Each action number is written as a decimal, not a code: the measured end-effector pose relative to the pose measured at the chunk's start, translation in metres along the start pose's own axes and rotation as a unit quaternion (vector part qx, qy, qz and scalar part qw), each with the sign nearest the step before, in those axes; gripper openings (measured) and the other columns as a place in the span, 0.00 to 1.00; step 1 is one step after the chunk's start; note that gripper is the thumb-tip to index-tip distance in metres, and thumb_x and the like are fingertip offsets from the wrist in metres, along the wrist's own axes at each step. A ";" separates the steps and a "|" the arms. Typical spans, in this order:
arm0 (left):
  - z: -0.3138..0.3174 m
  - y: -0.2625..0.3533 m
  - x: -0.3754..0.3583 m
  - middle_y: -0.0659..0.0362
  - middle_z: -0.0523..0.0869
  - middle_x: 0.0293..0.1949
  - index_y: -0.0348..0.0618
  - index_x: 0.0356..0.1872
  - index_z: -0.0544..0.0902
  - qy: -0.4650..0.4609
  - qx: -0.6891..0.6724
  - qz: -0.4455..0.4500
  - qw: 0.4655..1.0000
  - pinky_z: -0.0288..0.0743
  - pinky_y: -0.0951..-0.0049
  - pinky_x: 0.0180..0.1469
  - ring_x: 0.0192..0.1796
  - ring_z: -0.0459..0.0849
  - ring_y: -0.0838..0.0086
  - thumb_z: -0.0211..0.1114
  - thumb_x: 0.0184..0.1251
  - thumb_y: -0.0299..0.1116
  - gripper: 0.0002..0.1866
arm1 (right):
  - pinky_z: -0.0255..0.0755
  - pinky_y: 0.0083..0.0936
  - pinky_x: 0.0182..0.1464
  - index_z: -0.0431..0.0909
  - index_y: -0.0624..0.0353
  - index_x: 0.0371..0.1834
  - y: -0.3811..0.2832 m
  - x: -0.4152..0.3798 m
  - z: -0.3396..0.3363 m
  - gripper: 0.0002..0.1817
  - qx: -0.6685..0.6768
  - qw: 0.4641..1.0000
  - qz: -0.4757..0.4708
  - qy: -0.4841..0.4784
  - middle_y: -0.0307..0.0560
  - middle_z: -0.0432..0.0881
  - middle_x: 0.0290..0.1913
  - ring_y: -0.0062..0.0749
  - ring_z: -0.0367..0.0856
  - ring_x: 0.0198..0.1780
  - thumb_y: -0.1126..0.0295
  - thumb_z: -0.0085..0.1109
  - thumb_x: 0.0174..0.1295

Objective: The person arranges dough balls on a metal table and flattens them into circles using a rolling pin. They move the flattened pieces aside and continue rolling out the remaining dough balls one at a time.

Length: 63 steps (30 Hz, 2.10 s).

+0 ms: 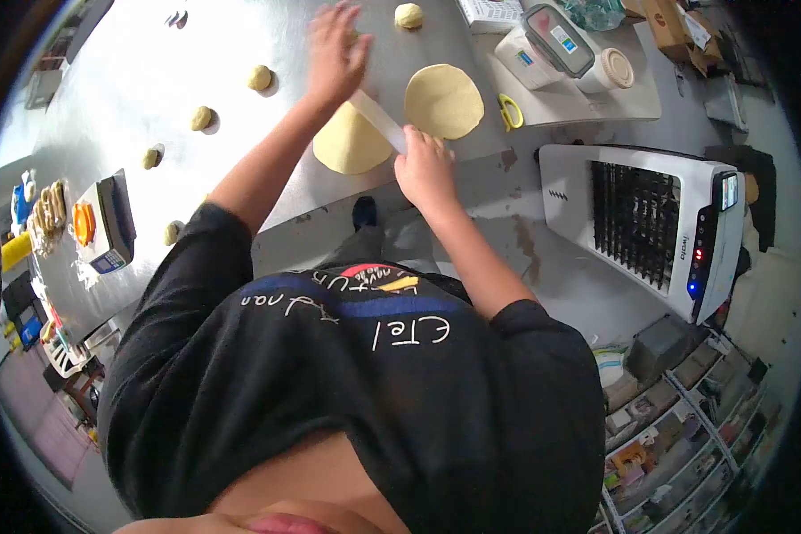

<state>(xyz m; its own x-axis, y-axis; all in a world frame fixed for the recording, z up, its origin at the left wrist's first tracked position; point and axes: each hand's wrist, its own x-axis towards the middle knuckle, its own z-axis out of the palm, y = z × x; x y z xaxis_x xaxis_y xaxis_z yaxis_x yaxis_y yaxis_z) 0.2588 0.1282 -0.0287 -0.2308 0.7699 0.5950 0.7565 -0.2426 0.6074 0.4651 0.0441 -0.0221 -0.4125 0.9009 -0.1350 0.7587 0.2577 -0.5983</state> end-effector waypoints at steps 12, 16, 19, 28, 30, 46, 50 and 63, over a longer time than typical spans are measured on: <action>-0.106 0.026 -0.156 0.35 0.61 0.68 0.27 0.65 0.64 -0.197 0.288 -0.185 0.919 0.43 0.43 0.72 0.73 0.51 0.40 0.50 0.69 0.43 0.32 | 0.57 0.41 0.47 0.71 0.50 0.45 -0.021 0.053 0.035 0.18 -0.148 0.965 -0.191 0.103 0.42 0.72 0.41 0.40 0.71 0.44 0.66 0.52 0.46; -0.095 -0.007 -0.118 0.38 0.51 0.73 0.29 0.69 0.57 -0.185 0.317 -0.225 0.903 0.35 0.43 0.73 0.76 0.44 0.45 0.47 0.69 0.44 0.35 | 0.61 0.43 0.48 0.68 0.51 0.50 -0.035 0.096 0.038 0.20 -0.182 0.967 -0.160 0.082 0.45 0.72 0.45 0.44 0.70 0.48 0.66 0.51 0.50; -0.089 -0.025 -0.099 0.41 0.46 0.75 0.30 0.72 0.50 -0.151 0.295 -0.242 0.912 0.28 0.44 0.73 0.77 0.36 0.47 0.46 0.69 0.44 0.37 | 0.59 0.43 0.47 0.66 0.50 0.48 -0.040 0.131 0.045 0.19 -0.155 0.956 -0.187 0.165 0.45 0.71 0.43 0.43 0.69 0.45 0.66 0.50 0.50; -0.095 -0.046 -0.066 0.40 0.40 0.75 0.37 0.74 0.47 0.013 0.297 -0.164 0.940 0.26 0.42 0.73 0.77 0.29 0.46 0.49 0.70 0.43 0.37 | 0.61 0.48 0.51 0.67 0.50 0.48 -0.051 0.210 0.046 0.19 -0.026 0.916 -0.246 0.317 0.47 0.72 0.49 0.48 0.69 0.50 0.66 0.52 0.51; -0.098 -0.027 -0.071 0.40 0.43 0.75 0.40 0.74 0.49 0.064 0.300 -0.108 0.946 0.30 0.42 0.73 0.77 0.34 0.45 0.54 0.69 0.41 0.37 | 0.63 0.45 0.51 0.69 0.51 0.48 -0.052 0.211 0.020 0.18 0.016 0.947 -0.257 0.194 0.47 0.74 0.47 0.46 0.71 0.50 0.68 0.52 0.51; -0.008 0.063 -0.115 0.56 0.60 0.73 0.45 0.72 0.60 -0.276 0.278 -0.085 0.916 0.38 0.52 0.75 0.76 0.53 0.63 0.45 0.70 0.54 0.34 | 0.62 0.45 0.59 0.71 0.49 0.53 -0.030 0.202 -0.029 0.23 -0.148 0.918 -0.307 -0.201 0.47 0.79 0.56 0.45 0.73 0.61 0.77 0.51 0.51; -0.008 0.061 -0.114 0.54 0.58 0.74 0.46 0.72 0.59 -0.279 0.259 -0.096 0.920 0.38 0.51 0.75 0.77 0.50 0.63 0.45 0.71 0.53 0.33 | 0.62 0.44 0.57 0.71 0.48 0.50 -0.015 0.197 -0.041 0.23 -0.122 0.948 -0.263 -0.132 0.44 0.80 0.52 0.43 0.74 0.60 0.79 0.53 0.48; -0.166 0.020 -0.167 0.44 0.74 0.58 0.41 0.63 0.68 -0.043 0.345 -0.375 0.859 0.62 0.56 0.65 0.60 0.71 0.52 0.69 0.54 0.40 0.35 | 0.56 0.46 0.64 0.70 0.43 0.57 -0.004 0.169 -0.017 0.27 -0.119 0.959 -0.241 0.086 0.46 0.71 0.56 0.51 0.64 0.61 0.70 0.57 0.48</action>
<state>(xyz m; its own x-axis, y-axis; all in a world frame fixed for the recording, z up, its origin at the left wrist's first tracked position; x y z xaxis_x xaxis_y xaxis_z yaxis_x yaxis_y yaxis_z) 0.2104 -0.1029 -0.0284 -0.7884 0.6046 0.1135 0.6041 0.7263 0.3279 0.4010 0.2009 -0.0292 -0.6715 0.6952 0.2563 0.6022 0.7136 -0.3579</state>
